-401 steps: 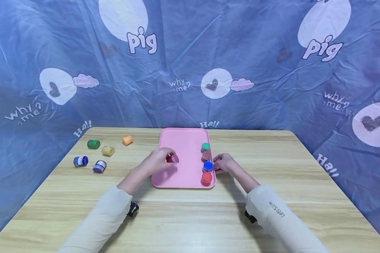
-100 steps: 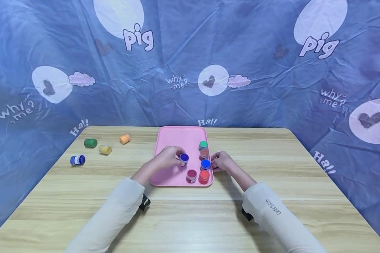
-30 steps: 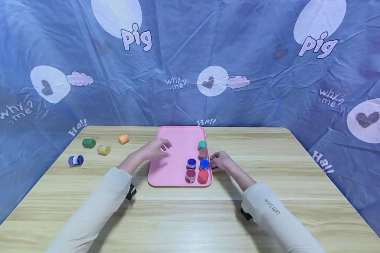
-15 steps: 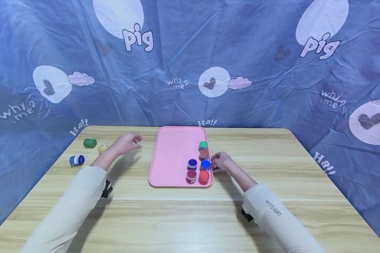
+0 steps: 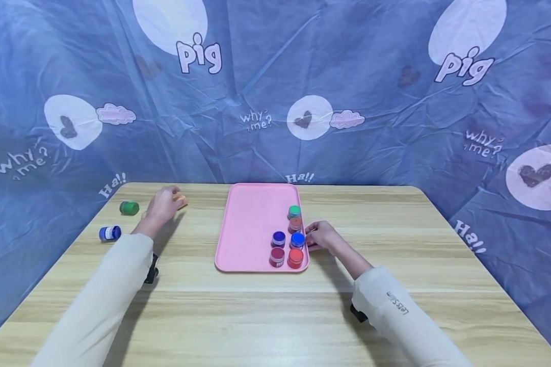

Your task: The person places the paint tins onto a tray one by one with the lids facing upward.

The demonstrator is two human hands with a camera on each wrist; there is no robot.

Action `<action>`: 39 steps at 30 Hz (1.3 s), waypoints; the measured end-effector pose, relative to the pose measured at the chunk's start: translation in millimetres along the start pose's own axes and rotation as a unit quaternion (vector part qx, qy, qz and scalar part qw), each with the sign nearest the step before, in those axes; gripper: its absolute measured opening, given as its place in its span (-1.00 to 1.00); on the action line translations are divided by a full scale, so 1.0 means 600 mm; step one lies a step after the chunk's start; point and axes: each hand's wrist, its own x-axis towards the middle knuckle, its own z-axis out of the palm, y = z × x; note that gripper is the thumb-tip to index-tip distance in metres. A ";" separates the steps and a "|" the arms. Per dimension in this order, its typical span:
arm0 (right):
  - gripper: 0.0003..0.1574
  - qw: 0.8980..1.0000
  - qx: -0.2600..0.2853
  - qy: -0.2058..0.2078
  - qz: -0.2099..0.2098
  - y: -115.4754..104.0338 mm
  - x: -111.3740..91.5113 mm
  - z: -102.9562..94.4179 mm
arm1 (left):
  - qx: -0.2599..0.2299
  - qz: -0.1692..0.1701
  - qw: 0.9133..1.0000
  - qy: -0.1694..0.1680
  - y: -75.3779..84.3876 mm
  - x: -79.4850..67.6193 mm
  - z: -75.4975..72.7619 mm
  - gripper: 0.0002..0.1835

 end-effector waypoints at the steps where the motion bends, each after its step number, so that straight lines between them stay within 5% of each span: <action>1: -0.60 1.000 0.001 0.000 0.000 -0.001 0.000 0.001 | 0.005 -0.005 1.000 0.004 -0.003 0.000 0.003 -0.56; 10: -0.57 1.000 0.000 -0.003 -0.002 -0.003 -0.002 0.002 | 0.087 -0.060 0.992 -0.068 -0.008 0.000 0.020 -0.58; 18: -0.58 1.000 0.013 -0.003 -0.008 -0.002 -0.001 0.000 | 0.085 0.005 0.996 -0.033 -0.010 0.005 0.038 -0.82; 25: -0.59 1.000 0.006 -0.003 -0.008 -0.002 0.000 0.000 | 0.121 0.021 0.991 -0.045 -0.010 0.003 0.040 -0.69; 31: -0.60 1.000 -0.006 -0.003 -0.010 -0.002 0.000 -0.001 | 0.094 0.034 0.994 -0.038 -0.009 0.005 0.038 -0.77; 39: -0.59 1.000 0.007 -0.006 -0.007 -0.002 -0.002 -0.003 | 0.011 0.023 0.999 -0.033 0.024 0.013 0.039 -0.60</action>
